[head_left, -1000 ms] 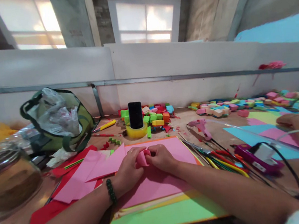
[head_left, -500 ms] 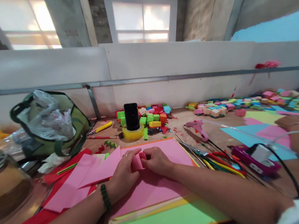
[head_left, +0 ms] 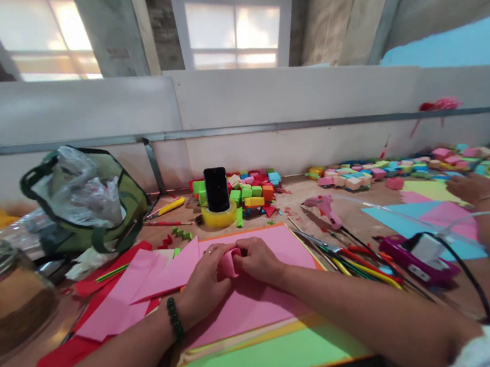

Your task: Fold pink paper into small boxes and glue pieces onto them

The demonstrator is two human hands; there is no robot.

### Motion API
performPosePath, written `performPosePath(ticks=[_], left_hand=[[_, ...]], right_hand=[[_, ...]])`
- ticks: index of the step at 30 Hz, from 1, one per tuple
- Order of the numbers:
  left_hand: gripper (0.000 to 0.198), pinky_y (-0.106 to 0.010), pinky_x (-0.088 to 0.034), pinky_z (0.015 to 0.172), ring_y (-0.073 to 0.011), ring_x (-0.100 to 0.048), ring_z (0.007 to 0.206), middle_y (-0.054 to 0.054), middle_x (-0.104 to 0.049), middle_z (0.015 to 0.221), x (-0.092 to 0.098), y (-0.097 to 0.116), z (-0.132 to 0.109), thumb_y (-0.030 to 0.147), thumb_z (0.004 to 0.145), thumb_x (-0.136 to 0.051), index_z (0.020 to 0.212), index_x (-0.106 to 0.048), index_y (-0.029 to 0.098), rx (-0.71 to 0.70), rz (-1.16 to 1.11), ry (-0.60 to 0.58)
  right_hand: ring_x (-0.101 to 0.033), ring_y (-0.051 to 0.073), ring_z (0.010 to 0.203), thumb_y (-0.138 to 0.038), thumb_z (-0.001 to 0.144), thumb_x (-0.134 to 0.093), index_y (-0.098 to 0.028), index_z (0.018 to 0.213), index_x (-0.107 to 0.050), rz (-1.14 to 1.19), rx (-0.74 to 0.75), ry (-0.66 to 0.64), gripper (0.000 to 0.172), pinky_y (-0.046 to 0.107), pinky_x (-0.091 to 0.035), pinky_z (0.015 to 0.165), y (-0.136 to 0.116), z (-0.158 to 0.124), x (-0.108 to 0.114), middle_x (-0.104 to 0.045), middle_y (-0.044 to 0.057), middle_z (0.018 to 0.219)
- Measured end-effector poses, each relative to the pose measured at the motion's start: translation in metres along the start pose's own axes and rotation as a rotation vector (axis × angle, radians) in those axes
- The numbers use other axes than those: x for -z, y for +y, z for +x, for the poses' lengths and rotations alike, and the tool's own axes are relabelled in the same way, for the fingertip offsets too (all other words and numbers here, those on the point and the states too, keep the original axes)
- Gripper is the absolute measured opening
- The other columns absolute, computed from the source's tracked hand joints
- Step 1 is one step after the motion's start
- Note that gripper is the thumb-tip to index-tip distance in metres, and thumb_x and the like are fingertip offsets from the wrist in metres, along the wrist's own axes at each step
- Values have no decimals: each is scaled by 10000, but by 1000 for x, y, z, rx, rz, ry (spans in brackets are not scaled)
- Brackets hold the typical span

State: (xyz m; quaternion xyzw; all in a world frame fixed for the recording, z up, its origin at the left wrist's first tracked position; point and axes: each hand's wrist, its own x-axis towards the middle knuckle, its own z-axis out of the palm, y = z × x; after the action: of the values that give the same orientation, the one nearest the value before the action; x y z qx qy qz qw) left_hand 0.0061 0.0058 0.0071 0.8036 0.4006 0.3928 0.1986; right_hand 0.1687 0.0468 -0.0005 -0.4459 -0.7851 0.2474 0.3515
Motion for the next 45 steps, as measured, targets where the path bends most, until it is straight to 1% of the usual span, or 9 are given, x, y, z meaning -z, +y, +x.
performPosePath(ticks=[5, 14, 20, 24, 28, 35, 38, 42, 45], left_hand=[[553, -396, -440, 936, -221, -538, 1037, -91, -604, 1131, 0, -1, 0, 17, 597, -510, 1130, -561, 158, 5, 13, -8], [649, -405, -418, 985, -216, -502, 1108, -86, -570, 1180, -5, -10, -2, 0, 591, -491, 1212, -532, 186, 0, -17, -13], [638, -411, -439, 951, -219, -525, 1059, -86, -589, 1132, -2, -7, 0, 1, 585, -495, 1194, -548, 180, 15, -27, 8], [621, -407, -446, 948, -218, -532, 1045, -78, -594, 1113, -2, -7, 0, -10, 571, -495, 1156, -572, 183, 1, -22, 12], [670, -402, -427, 983, -212, -524, 1080, -78, -579, 1148, -4, -9, -1, -23, 564, -485, 1197, -553, 185, -2, -27, -12], [676, -388, -422, 998, -203, -513, 1113, -70, -567, 1176, -5, -9, -2, -21, 580, -478, 1214, -543, 205, 17, -75, -24], [658, -394, -429, 989, -207, -530, 1092, -72, -591, 1154, -1, -8, 0, -22, 578, -484, 1195, -553, 196, 40, -64, 9], [597, -405, -440, 966, -219, -554, 1058, -89, -611, 1135, 4, -8, 2, 3, 601, -532, 1173, -562, 173, 100, -32, 90], [575, -393, -451, 948, -219, -560, 1047, -97, -614, 1124, 6, -8, 3, 8, 615, -546, 1168, -562, 166, 98, -45, 93]], right_hand=[[-476, 111, 552, -173, 683, -537, -173, 556, -553, -13, -1, -1, 128, 206, -311, 533, 0, 0, 0, -558, -31, 530], [-449, 104, 518, -156, 661, -540, -163, 530, -550, -19, -14, 11, 132, 207, -294, 508, 1, 1, -1, -527, -29, 502], [-487, 115, 563, -214, 719, -512, -162, 622, -613, 31, -14, -16, 150, 202, -318, 524, 1, 1, 0, -581, -16, 576], [-454, 111, 534, -208, 711, -492, -164, 551, -560, 75, -23, -13, 179, 205, -308, 509, 3, 2, 0, -516, -26, 522], [-429, 104, 507, -189, 695, -486, -169, 507, -523, 105, -27, 0, 193, 206, -308, 497, 5, 1, 0, -473, -35, 486], [-459, 107, 515, -173, 689, -520, -163, 540, -560, 93, -55, 12, 154, 208, -303, 488, 2, -3, 0, -528, -28, 510], [-451, 102, 519, -208, 726, -536, -161, 576, -566, 106, -72, -2, 160, 207, -294, 486, -1, -4, 1, -519, -33, 522], [-415, 96, 513, -300, 814, -516, -162, 597, -560, 198, -69, -58, 260, 214, -287, 489, -3, -6, 4, -485, -36, 536], [-442, 106, 534, -331, 855, -495, -167, 614, -586, 256, -59, -63, 305, 220, -314, 511, -2, -7, 5, -512, -24, 561]])
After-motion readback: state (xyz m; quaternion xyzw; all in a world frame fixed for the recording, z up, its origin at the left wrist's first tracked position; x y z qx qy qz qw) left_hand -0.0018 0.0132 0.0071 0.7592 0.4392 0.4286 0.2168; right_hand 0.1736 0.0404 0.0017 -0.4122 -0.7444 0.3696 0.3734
